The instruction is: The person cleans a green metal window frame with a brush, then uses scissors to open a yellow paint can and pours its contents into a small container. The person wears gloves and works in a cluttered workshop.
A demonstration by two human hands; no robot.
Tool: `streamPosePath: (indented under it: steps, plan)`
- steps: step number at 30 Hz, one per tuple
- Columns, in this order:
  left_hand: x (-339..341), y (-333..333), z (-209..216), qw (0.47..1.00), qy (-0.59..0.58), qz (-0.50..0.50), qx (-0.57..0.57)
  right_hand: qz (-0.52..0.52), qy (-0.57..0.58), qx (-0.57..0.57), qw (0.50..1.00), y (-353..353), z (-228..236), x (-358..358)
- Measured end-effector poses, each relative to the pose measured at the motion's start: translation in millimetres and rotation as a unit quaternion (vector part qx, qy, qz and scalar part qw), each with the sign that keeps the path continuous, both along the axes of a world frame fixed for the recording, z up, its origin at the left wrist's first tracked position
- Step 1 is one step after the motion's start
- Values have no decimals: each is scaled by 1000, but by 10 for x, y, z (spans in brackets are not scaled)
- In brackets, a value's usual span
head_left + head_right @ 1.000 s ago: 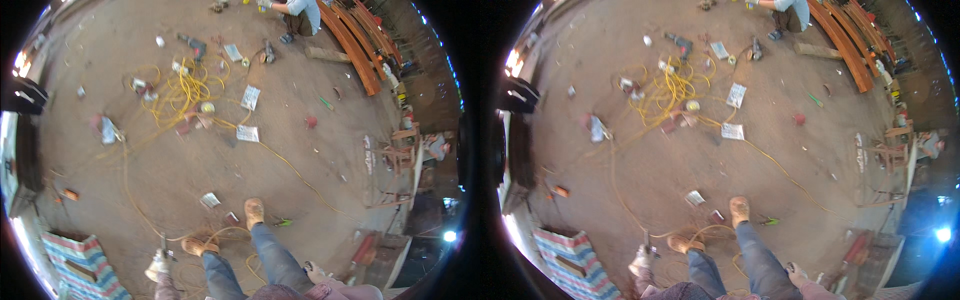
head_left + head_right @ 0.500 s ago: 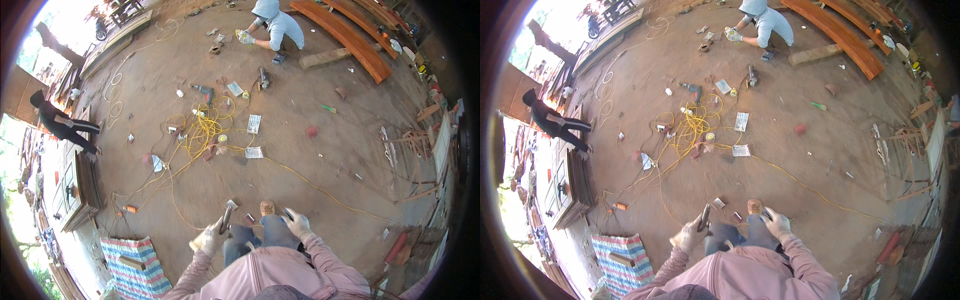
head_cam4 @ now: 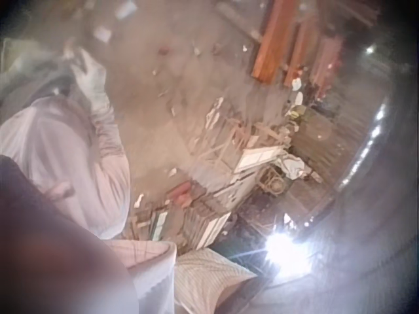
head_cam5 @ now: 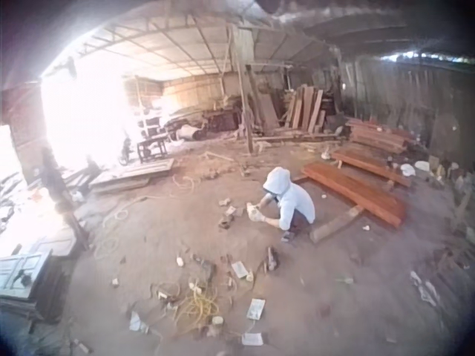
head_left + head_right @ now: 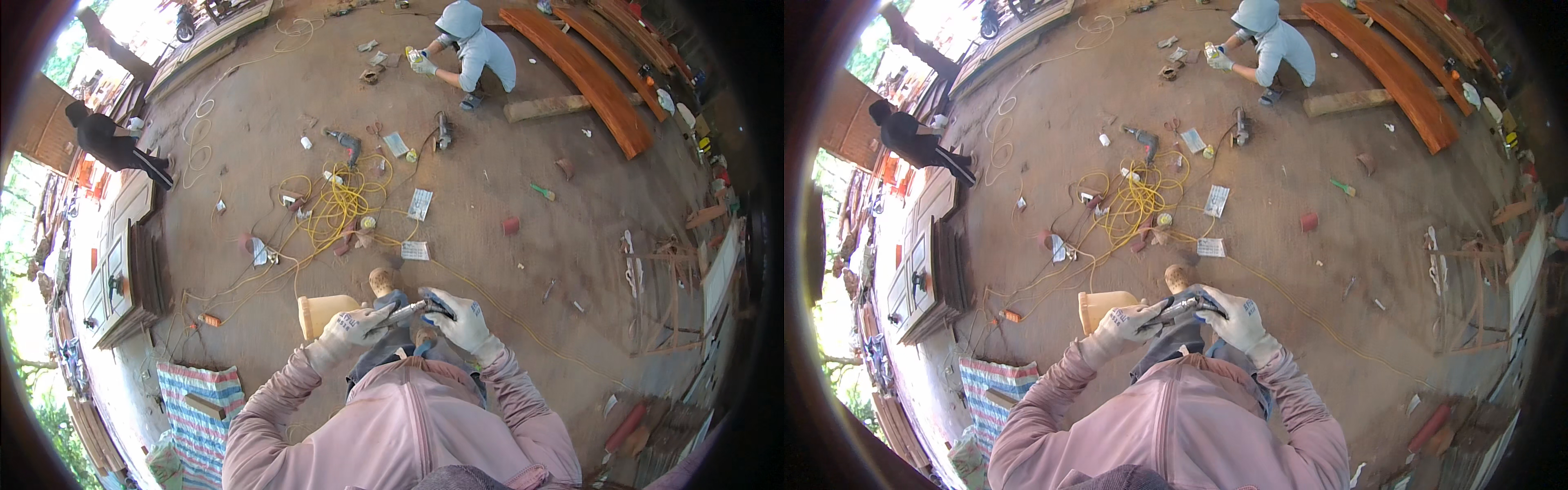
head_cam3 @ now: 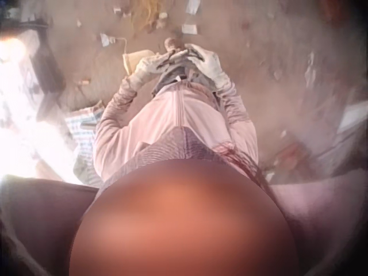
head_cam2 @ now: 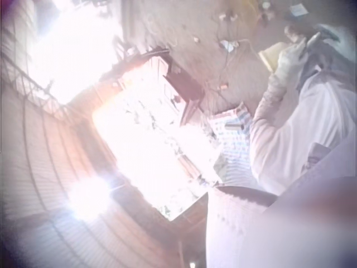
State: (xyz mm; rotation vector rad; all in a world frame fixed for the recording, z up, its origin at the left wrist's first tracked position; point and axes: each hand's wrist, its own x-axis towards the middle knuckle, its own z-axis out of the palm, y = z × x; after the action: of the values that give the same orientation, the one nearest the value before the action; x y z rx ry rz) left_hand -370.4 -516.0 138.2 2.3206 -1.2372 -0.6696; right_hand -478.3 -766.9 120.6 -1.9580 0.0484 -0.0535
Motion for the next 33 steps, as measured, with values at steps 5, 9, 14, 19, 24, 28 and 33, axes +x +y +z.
streamPosePath:
  steps: [5,9,14,19,24,28,33]
  plan:
    - [630,33,131,998,-30,-46,-28,24,19,72,997,-33,120,502]
    - [1218,113,384,998,-30,-49,-12,24,78,114,990,50,199,1138]
    - [1928,188,750,994,-14,-92,61,139,17,-18,990,70,493,1899]
    - [2521,9,1067,986,22,-122,108,171,-73,-215,959,-51,897,2426]
    - [3186,-277,1149,976,-17,-204,79,214,-30,-178,960,-314,1140,2888]
    - [3628,-678,1145,955,-20,-259,143,219,-67,-129,965,-693,1018,3305]
    - [4272,-1550,1335,940,66,-261,208,205,-129,-53,969,-1420,696,4002]
